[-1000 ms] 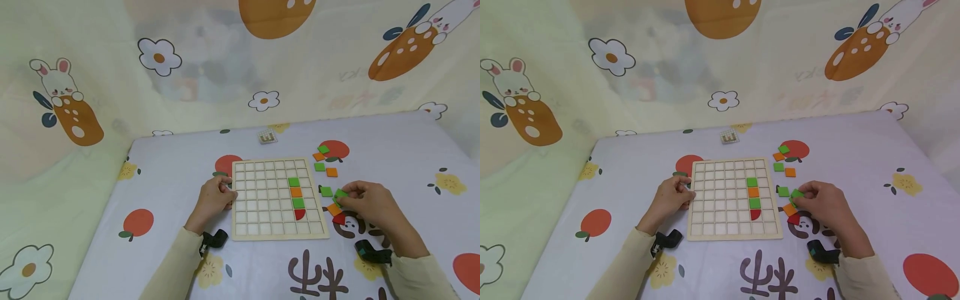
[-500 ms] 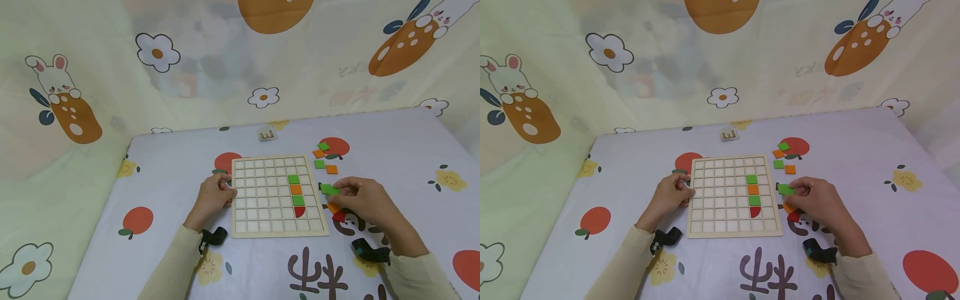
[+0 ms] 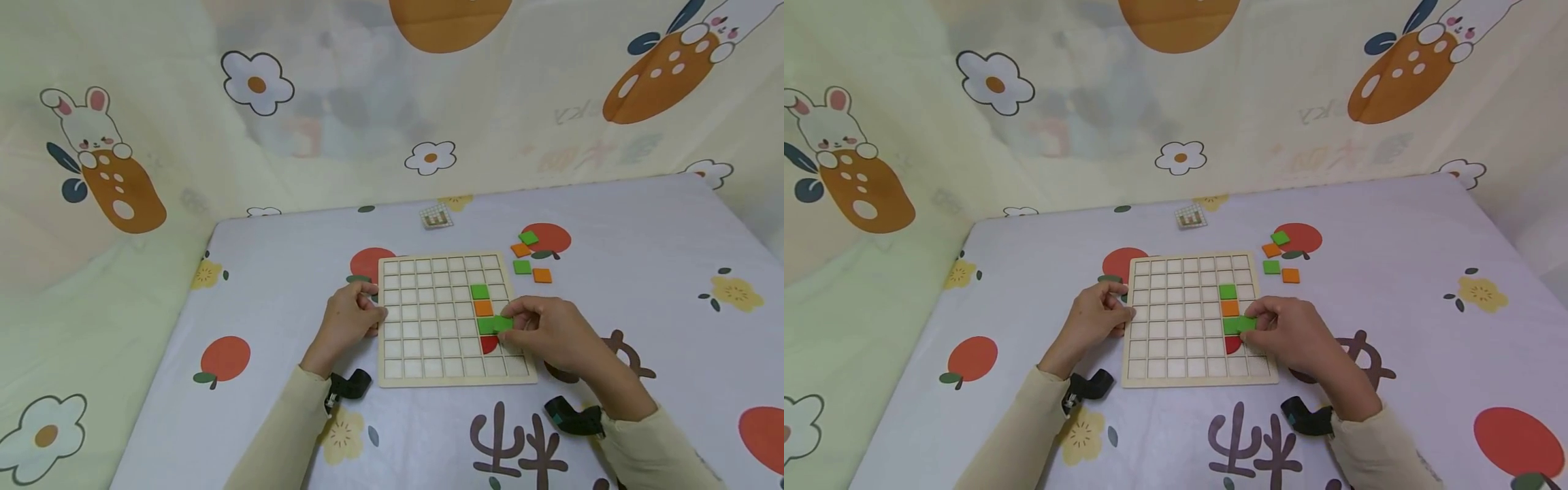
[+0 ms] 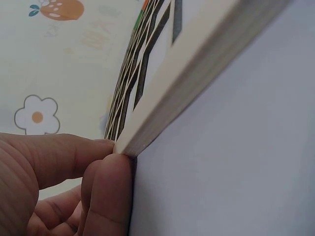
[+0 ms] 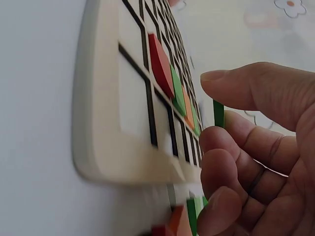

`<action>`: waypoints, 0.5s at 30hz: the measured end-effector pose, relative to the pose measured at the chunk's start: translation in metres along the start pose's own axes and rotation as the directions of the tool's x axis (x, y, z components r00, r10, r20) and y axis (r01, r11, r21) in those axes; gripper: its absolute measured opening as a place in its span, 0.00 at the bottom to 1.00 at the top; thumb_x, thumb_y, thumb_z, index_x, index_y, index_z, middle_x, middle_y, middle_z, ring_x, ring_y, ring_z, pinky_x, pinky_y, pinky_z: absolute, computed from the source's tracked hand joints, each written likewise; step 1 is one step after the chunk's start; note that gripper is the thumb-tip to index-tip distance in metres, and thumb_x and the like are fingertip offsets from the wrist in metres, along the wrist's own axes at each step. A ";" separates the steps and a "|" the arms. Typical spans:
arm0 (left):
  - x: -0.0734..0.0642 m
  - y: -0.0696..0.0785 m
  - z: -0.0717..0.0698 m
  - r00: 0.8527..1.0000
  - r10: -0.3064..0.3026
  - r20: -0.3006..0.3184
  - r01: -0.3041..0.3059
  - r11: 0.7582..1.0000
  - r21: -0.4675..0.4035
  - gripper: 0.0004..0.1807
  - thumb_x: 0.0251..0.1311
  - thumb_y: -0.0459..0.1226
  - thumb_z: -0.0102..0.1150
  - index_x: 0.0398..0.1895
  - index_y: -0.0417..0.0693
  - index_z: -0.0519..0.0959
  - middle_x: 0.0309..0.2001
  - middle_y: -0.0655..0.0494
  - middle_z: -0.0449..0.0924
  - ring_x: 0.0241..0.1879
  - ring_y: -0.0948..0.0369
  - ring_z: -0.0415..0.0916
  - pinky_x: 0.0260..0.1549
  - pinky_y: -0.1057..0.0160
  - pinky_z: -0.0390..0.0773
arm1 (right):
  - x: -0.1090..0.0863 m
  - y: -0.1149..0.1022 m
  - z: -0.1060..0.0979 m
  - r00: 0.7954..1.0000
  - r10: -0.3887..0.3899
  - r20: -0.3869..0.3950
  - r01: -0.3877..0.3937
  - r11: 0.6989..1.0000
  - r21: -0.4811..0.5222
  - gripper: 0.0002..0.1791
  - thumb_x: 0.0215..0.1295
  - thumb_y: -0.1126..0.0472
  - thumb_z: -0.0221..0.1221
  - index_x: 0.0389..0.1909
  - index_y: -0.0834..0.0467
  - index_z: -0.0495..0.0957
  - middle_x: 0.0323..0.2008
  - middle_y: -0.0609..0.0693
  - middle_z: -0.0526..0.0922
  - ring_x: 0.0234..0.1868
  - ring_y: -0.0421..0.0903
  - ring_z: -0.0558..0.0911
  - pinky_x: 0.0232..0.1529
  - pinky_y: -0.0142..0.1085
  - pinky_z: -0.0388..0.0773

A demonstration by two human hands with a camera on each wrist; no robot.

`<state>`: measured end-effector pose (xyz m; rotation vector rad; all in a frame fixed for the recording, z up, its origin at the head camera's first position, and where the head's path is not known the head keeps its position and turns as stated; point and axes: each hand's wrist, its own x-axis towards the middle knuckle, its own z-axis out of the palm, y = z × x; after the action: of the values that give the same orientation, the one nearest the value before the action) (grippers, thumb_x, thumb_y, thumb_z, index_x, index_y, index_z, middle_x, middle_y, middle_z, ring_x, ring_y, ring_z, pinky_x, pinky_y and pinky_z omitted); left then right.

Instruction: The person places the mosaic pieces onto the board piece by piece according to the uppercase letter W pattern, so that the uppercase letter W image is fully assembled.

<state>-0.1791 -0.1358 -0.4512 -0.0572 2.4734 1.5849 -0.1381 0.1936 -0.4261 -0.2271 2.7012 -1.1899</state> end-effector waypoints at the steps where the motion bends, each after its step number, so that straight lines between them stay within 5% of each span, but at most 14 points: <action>1: 0.000 0.000 0.000 1.000 -0.002 0.000 0.002 1.000 -0.002 0.20 0.63 0.28 0.68 0.58 0.37 0.79 0.29 0.49 0.79 0.20 0.60 0.79 0.24 0.65 0.83 | 0.001 -0.001 0.002 1.000 -0.010 0.007 0.010 1.000 0.002 0.16 0.58 0.62 0.74 0.46 0.62 0.85 0.29 0.48 0.79 0.28 0.45 0.75 0.24 0.32 0.72; 15: -0.002 0.002 0.000 1.000 0.008 -0.006 -0.008 1.000 0.003 0.19 0.62 0.28 0.67 0.57 0.36 0.79 0.29 0.49 0.79 0.20 0.60 0.79 0.24 0.65 0.83 | 0.006 -0.012 0.020 0.993 -0.106 0.046 0.106 0.994 -0.008 0.14 0.54 0.64 0.77 0.40 0.60 0.86 0.25 0.45 0.78 0.27 0.44 0.74 0.26 0.31 0.71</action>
<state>-0.1777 -0.1352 -0.4492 -0.0515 2.4833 1.5868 -0.1380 0.1696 -0.4312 -0.3990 2.6865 -1.1835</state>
